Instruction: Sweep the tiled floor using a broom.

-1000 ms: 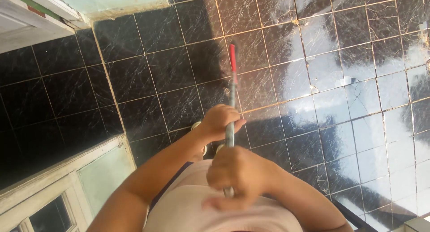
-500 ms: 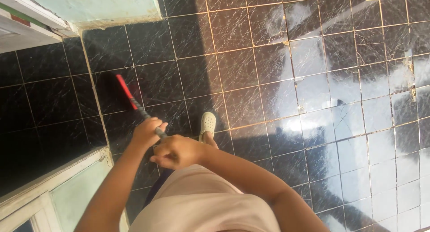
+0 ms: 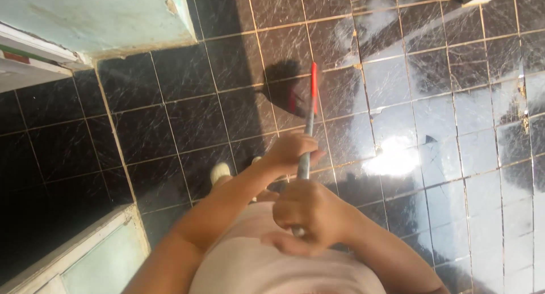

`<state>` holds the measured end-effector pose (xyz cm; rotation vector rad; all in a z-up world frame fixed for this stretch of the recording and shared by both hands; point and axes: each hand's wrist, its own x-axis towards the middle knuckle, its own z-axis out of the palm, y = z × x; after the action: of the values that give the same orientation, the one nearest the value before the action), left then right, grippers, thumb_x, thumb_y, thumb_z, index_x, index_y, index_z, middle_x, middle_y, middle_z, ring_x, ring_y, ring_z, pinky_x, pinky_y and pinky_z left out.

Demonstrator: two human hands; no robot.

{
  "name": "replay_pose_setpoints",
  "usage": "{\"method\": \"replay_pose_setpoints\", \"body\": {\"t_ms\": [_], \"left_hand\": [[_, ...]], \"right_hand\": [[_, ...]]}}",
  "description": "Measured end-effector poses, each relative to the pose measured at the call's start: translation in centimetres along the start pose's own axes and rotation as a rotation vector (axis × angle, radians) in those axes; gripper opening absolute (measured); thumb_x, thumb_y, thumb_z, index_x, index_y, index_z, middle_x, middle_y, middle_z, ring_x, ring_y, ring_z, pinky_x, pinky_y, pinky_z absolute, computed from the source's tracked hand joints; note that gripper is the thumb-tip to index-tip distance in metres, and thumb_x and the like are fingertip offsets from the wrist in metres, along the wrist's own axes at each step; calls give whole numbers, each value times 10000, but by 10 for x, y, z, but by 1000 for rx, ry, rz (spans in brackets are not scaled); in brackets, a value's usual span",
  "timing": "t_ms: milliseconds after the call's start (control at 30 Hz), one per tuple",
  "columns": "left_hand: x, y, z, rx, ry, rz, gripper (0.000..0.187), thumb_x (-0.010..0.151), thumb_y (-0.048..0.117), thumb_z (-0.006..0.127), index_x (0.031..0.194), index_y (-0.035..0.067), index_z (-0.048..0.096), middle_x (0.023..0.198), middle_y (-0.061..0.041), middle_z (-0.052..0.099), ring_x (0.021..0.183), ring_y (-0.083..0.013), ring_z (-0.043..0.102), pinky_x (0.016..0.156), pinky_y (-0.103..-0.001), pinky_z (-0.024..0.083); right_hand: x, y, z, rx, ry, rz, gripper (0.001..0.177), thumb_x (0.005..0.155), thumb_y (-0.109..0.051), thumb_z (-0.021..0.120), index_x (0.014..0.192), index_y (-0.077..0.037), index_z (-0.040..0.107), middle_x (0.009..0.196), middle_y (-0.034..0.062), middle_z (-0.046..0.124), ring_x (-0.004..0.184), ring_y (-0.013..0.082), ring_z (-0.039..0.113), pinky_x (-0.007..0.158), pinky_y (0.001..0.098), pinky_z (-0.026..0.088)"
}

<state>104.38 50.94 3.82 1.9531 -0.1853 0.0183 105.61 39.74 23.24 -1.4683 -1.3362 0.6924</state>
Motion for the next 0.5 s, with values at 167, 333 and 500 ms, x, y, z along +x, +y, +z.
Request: {"method": "replay_pose_setpoints", "body": {"t_ms": [167,333,500], "left_hand": [[-6,38,-76,339,-30,165,353,871,305,707,588,112,622,618,-79,614,666,-311,633,666,-472,489],[-41,-41,-171,564,-2,-179,375,877,327,702,586,105,622,656,-94,642,683,-344,658,609,-489,505],[-50,-175,-219,641,-90,-419,369,881,319,683,626,61,614,732,-110,658,772,-359,668,613,-499,513]], "right_hand": [[13,-16,-49,53,-242,-397,311,922,-134,758,758,-65,503,695,47,480,640,274,525,635,407,423],[93,66,-10,280,-75,-218,471,1008,-116,707,651,-76,402,647,48,451,622,277,507,624,400,392],[154,156,41,235,87,-115,423,1014,-150,680,665,-59,459,665,49,519,664,275,550,686,401,441]]}}
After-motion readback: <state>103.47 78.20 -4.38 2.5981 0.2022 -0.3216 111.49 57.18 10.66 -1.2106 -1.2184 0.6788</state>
